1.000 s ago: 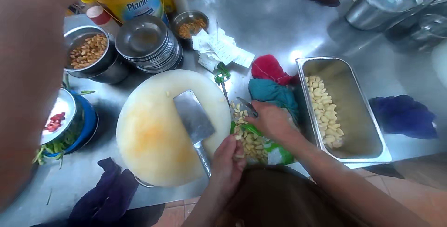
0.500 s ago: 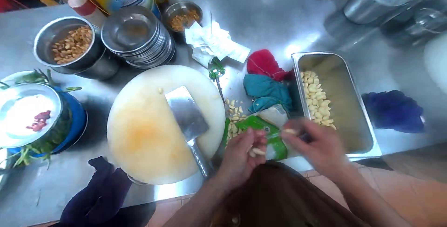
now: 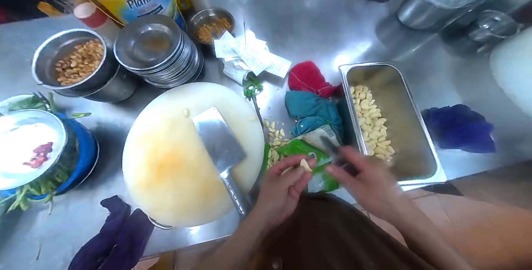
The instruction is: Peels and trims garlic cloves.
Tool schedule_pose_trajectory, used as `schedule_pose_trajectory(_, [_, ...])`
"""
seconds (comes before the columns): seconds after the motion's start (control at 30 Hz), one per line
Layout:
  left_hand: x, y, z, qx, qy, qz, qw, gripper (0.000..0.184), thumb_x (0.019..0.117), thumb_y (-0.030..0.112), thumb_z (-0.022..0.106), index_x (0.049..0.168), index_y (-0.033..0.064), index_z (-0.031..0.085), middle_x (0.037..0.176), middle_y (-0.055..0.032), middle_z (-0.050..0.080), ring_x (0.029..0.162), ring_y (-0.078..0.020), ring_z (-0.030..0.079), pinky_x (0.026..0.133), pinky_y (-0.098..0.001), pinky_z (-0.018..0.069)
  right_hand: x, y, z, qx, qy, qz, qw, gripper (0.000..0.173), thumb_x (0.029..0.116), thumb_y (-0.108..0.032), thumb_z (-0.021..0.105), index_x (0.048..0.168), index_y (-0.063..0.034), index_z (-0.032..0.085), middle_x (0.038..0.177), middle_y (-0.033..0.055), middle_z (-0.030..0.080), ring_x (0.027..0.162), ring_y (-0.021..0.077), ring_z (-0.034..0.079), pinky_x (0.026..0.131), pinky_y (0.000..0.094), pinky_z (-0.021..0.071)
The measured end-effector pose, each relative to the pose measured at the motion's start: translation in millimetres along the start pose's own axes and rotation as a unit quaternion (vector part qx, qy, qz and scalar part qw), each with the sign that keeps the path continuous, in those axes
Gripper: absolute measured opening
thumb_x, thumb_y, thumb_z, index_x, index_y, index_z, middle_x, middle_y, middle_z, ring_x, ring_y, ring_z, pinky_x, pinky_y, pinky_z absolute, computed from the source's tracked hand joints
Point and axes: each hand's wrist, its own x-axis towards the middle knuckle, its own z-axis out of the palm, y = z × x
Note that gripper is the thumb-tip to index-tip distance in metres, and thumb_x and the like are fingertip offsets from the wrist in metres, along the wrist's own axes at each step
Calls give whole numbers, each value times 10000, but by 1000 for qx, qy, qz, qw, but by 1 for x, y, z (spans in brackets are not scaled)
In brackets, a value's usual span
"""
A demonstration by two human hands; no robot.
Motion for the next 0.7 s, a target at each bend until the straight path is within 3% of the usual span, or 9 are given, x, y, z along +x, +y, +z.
schedule_pose_trajectory(0.13, [-3, 0, -4, 5, -4, -1, 1000, 174, 998, -20, 565, 1065, 41, 713, 1063, -134, 732, 860, -140, 724, 780, -248, 608, -1, -2, 18, 83, -43, -42, 995, 395, 971, -570, 606, 942, -179, 655, 726, -105, 611, 592, -21, 558, 510, 176, 484])
schedule_pose_trajectory(0.33, [1, -3, -8, -25, -44, 5, 999, 269, 983, -47, 574, 1183, 100, 679, 1047, -106, 706, 899, -185, 723, 839, -331, 623, 2, 2, 30, 52, -35, -109, 992, 393, 992, -528, 610, 957, -140, 663, 716, -75, 601, 593, -23, 546, 524, 164, 480])
schedule_pose_trajectory(0.43, [1, 1, -5, 21, -14, -4, 1000, 248, 983, -57, 570, 1174, 74, 658, 1054, -101, 698, 871, -162, 716, 798, -302, 623, 3, 4, 33, -12, -7, -126, 992, 433, 1011, -534, 562, 919, -123, 662, 701, -55, 602, 592, 0, 562, 529, 183, 495])
schedule_pose_trajectory(0.6, [-3, 6, -1, 120, -13, 6, 993, 222, 936, -28, 659, 1132, 72, 687, 1014, -72, 713, 840, -136, 707, 755, -284, 613, 6, -3, 31, -47, 29, -145, 988, 539, 1077, -551, 369, 852, -122, 604, 641, -45, 531, 556, 18, 531, 486, 204, 455])
schedule_pose_trajectory(0.7, [-3, 3, -1, 95, -38, 1, 995, 184, 950, -45, 627, 1081, 61, 700, 978, -72, 721, 791, -106, 699, 727, -244, 602, 10, -2, 28, -27, -10, -156, 987, 536, 1068, -573, 380, 869, -129, 604, 637, -57, 538, 553, 10, 535, 483, 203, 460])
